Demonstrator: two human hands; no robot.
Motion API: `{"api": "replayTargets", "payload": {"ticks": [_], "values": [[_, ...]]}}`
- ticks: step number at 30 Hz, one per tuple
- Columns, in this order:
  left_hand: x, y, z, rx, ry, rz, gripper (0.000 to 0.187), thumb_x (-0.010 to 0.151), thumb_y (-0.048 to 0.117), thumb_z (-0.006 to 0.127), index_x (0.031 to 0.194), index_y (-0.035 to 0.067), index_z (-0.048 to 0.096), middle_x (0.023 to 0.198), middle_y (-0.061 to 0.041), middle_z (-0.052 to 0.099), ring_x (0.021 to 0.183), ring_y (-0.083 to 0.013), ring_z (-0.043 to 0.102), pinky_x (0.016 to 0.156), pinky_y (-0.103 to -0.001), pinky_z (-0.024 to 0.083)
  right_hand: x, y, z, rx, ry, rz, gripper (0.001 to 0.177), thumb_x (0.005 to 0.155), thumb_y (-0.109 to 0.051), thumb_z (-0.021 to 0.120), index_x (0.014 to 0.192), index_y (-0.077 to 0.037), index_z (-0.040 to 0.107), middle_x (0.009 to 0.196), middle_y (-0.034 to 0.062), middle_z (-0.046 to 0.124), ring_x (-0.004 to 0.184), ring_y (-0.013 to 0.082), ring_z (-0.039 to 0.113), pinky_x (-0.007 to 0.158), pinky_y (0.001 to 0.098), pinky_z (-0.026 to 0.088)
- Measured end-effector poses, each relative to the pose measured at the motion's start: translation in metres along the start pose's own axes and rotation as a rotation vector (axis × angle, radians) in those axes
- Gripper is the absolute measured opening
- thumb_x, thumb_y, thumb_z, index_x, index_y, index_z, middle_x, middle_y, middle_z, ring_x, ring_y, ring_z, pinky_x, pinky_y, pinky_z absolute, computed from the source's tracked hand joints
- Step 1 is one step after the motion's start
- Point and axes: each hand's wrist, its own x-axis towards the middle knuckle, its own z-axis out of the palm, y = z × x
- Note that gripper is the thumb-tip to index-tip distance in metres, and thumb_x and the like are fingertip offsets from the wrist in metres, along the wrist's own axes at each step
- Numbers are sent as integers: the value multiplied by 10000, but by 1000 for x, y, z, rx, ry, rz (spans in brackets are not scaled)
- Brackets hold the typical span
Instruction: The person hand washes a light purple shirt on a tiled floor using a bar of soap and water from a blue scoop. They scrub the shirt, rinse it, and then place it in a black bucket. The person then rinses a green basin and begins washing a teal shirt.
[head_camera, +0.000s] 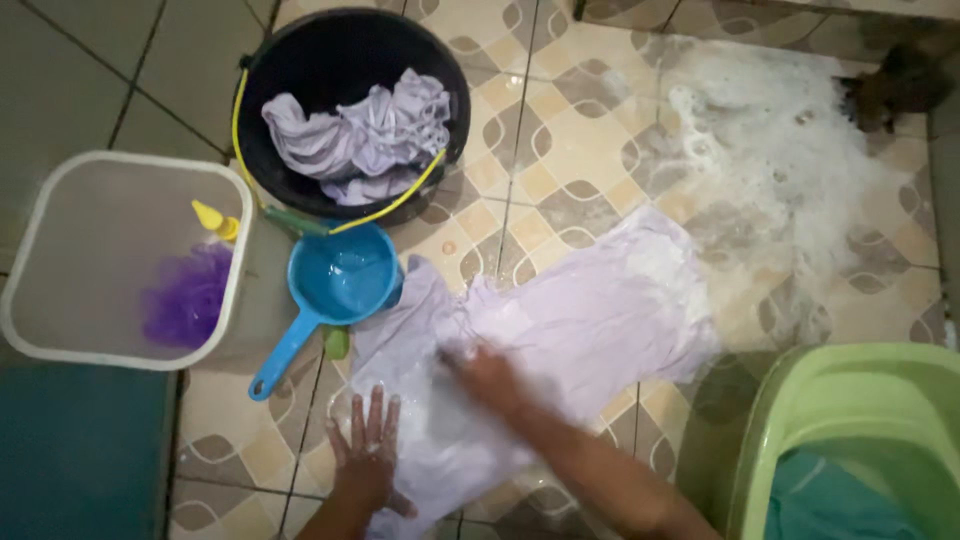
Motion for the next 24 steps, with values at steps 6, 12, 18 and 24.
{"api": "replayTargets", "payload": {"ticks": [6,12,18,24], "values": [[-2,2,-2,-48,52,1,1766,366,671,985,1610,103,-131,1689,-202,-206,1550,-487,-166,1162,-777,40,18,120,-128,64,328,756,453,1041,-446,425,1270,-128,655,1046,227,691,867,434,688,700,555,540],[54,42,-12,-37,88,130,1711,420,659,1014,1601,133,-106,1647,-272,-287,1511,-485,-266,1098,-835,8,-68,-50,-8,65,-75,273,377,1052,-392,596,1106,-39,716,1092,241,694,1107,410,628,957,526,484],[54,53,-45,-232,-42,63,1779,399,548,1032,1619,250,-228,1677,-153,-362,1529,-443,-302,1063,-878,26,-82,117,-169,39,374,935,523,1008,-424,416,1354,-104,642,1041,320,661,915,482,656,814,539,528],[54,49,-39,-154,140,116,1733,403,528,1034,1621,276,-172,1681,-145,-319,1525,-456,-285,1016,-894,21,-109,24,-32,76,307,162,396,1051,-342,489,1262,-61,671,1186,193,713,1113,343,647,984,492,485]]}}
